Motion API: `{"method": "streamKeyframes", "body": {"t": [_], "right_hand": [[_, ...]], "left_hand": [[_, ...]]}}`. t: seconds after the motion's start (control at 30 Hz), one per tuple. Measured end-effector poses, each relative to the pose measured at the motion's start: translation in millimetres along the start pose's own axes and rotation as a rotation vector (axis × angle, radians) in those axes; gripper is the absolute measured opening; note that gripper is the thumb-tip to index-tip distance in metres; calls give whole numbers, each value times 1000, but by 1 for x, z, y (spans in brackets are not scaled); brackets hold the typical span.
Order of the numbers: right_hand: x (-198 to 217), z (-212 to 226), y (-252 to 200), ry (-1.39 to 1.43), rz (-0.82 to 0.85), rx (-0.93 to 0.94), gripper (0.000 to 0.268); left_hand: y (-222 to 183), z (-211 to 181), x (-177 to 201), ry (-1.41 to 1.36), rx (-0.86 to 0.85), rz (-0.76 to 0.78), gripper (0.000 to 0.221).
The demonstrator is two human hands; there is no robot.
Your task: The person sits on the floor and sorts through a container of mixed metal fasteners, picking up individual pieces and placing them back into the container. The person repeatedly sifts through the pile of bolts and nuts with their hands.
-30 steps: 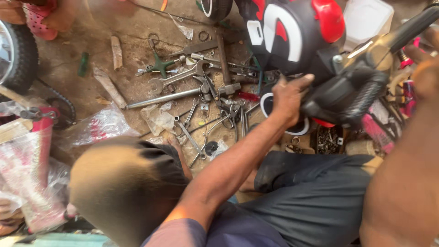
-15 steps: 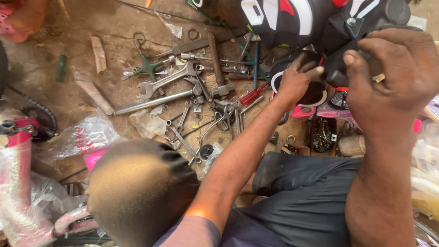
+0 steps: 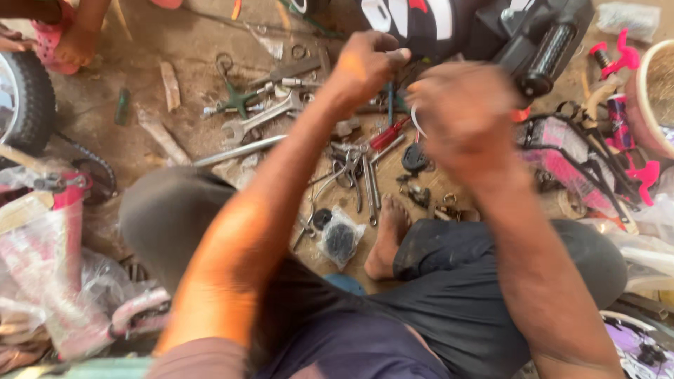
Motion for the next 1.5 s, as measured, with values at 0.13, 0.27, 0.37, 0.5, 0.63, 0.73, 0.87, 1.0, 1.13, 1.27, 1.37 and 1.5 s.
{"method": "streamKeyframes", "body": {"t": [0.13, 0.27, 0.37, 0.5, 0.63, 0.73, 0.87, 1.0, 1.13, 1.27, 1.37, 1.5], "right_hand": [[-91, 34, -23, 307, 170, -114, 14], [-208, 1, -76, 462, 350, -418, 22], [-287, -35, -141, 406, 559, -842, 29], [-349, -53, -197, 471, 536, -928, 64], [-384, -64, -194, 512, 482, -1046, 71], [-406, -52, -169, 417, 530, -955, 76], [-418, -44, -166, 364, 633, -1115, 80], [-410, -47, -168, 398, 621, -1226, 76], [-393, -14, -151, 223, 605, -1200, 68], [-391, 57, -106, 403, 674, -1079, 92], [-393, 103, -84, 547, 930, -965, 89], [-378, 153, -73, 684, 807, -681, 77]], "left_hand": [[-39, -12, 31, 681, -258, 184, 32], [-79, 24, 72, 978, 108, 146, 22], [-89, 38, 70, 1011, 134, 259, 17], [-89, 33, 69, 855, -44, 224, 23], [-86, 24, 73, 889, -60, 151, 17], [-85, 18, 75, 867, -86, 121, 17], [-86, 16, 79, 863, -108, 88, 21], [-93, 17, 87, 889, -92, 58, 21], [-94, 21, 90, 933, -2, 116, 22], [-91, 20, 94, 932, 31, 113, 16], [-95, 15, 100, 935, -39, 32, 19], [-91, 14, 99, 936, 107, 132, 31]]}}
Point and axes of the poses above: each hand's wrist, its own y-axis towards the middle knuckle, its own x-axis out of the back of the hand, z = x × y, the point moved 4 cm from there along y, towards the middle knuckle, and after that the axes turned 3 degrees about z, right-handed, at the moved point
